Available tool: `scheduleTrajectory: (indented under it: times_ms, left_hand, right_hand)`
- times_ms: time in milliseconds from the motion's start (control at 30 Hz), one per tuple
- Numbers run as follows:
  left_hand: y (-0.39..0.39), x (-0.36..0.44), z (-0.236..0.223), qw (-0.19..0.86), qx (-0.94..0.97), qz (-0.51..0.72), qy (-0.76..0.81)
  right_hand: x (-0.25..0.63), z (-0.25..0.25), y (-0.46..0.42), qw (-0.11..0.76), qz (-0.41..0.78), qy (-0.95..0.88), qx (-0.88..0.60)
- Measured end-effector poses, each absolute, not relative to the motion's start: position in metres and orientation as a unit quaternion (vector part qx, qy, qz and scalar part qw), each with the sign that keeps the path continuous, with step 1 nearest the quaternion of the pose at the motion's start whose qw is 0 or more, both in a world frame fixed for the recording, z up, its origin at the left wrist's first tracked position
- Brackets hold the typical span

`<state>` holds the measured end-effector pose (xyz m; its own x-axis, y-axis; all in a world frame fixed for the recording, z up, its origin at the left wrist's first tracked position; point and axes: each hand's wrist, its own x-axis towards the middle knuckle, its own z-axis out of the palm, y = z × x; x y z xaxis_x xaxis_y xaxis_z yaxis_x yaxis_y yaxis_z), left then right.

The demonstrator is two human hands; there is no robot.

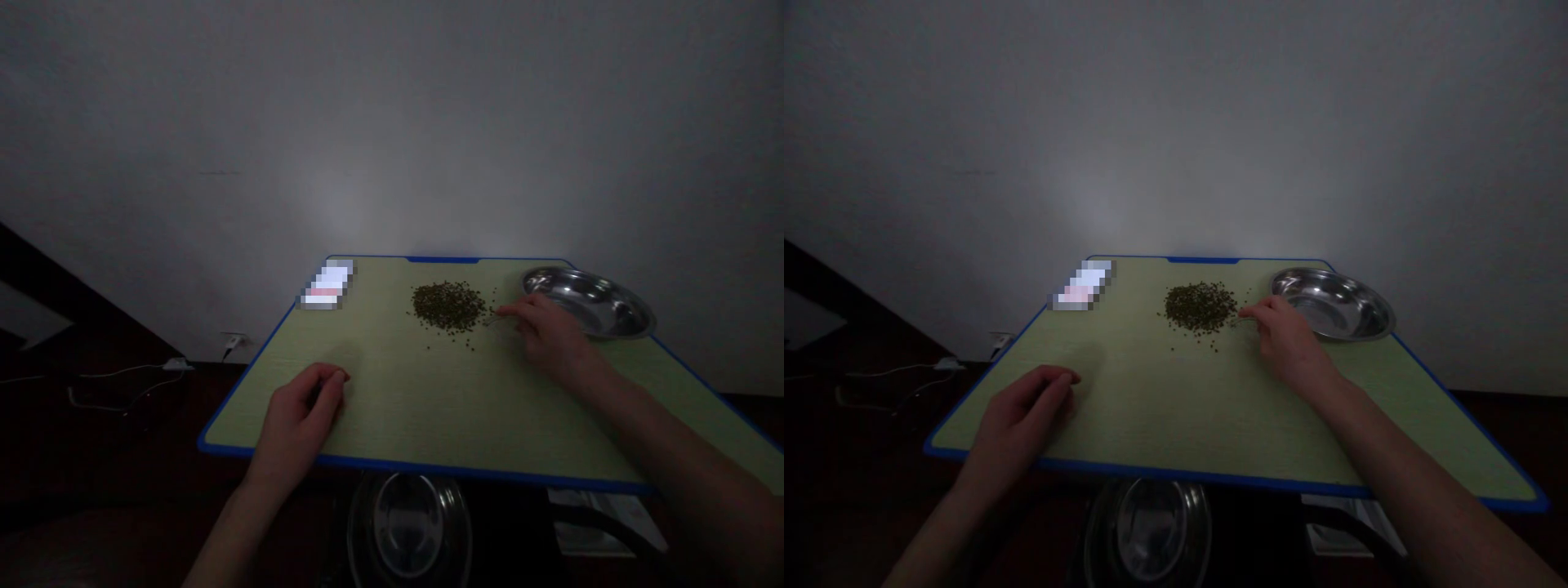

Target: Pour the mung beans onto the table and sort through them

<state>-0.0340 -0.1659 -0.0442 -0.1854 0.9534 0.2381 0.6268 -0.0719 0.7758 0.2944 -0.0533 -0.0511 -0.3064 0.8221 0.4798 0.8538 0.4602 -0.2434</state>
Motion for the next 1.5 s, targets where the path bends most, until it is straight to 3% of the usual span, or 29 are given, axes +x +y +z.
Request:
scheduleTrajectory:
  times_ms: [167, 567, 1000, 1500]
  left_hand:
    - [-0.165, -0.036, -0.049, 0.257, 0.578, 0.423, 0.649]
    - [-0.165, -0.038, -0.054, 0.192, 0.627, 0.389, 0.648]
    - [-0.165, -0.037, -0.053, 0.187, 0.618, 0.388, 0.658]
    - [-0.165, -0.036, -0.052, 0.194, 0.613, 0.4, 0.653]
  right_hand:
    - [0.3, -0.052, -0.062, 0.282, 0.002, -0.815, -0.507]
    - [0.289, -0.043, -0.051, 0.254, 0.014, -0.795, -0.551]
    - [0.278, -0.049, -0.034, 0.271, 0.126, -0.798, -0.523]
    - [0.26, -0.045, -0.035, 0.244, 0.118, -0.81, -0.521]
